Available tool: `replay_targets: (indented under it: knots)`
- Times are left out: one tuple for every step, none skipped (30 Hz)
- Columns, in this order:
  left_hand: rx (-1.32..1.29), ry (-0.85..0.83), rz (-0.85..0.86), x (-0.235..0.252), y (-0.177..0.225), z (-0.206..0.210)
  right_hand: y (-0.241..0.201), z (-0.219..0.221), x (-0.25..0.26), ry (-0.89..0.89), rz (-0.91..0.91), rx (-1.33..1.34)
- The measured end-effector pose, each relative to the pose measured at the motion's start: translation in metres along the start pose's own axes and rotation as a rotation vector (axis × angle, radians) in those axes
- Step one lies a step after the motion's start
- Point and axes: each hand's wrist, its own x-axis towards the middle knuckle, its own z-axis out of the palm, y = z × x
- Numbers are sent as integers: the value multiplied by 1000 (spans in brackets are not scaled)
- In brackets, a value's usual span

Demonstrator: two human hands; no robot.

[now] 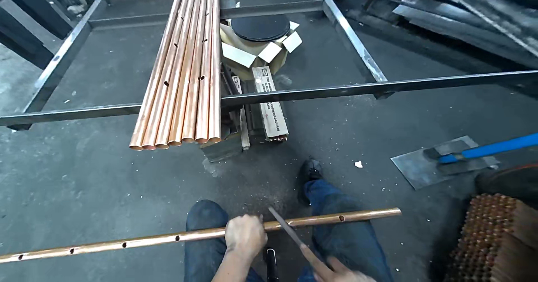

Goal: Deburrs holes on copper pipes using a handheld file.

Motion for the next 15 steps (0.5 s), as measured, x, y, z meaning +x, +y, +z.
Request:
replay_targets:
  knots:
    - [-2,-1,-5,0,0,0,-5,-3,18,-12,16,13]
    - [-1,3,-10,0,1,2,-10,-8,38,-47,49,19]
    - [1,16,-15,-1,1,4,-14,-16,57,-105,89,17]
    - [5,45,-19,-2,2,7,-15,-26,72,-155,119,23]
    - [6,83,-23,-3,2,10,-12,-34,77,-180,135,41]
    - [6,123,-26,-4,2,13,-5,-38,73,-162,134,71]
    - [6,153,-24,-5,2,15,3,-41,59,-104,122,111]
    - [-1,156,-18,-10,2,14,13,-41,40,-35,112,153]
    - [-4,139,-9,-14,3,11,22,-42,19,32,105,194]
    - [1,119,11,-17,3,7,32,-43,1,87,104,222]
    - [1,126,35,-19,5,6,41,-43,-13,120,105,246]
    - [-4,137,71,-19,6,7,48,-41,-23,140,108,269]
    - [-6,152,118,-17,7,10,55,-38,-29,152,111,289]
    - [-8,163,166,-15,7,13,59,-34,-30,166,115,304]
    - [-9,165,202,-13,8,15,61,-31,-29,177,124,311]
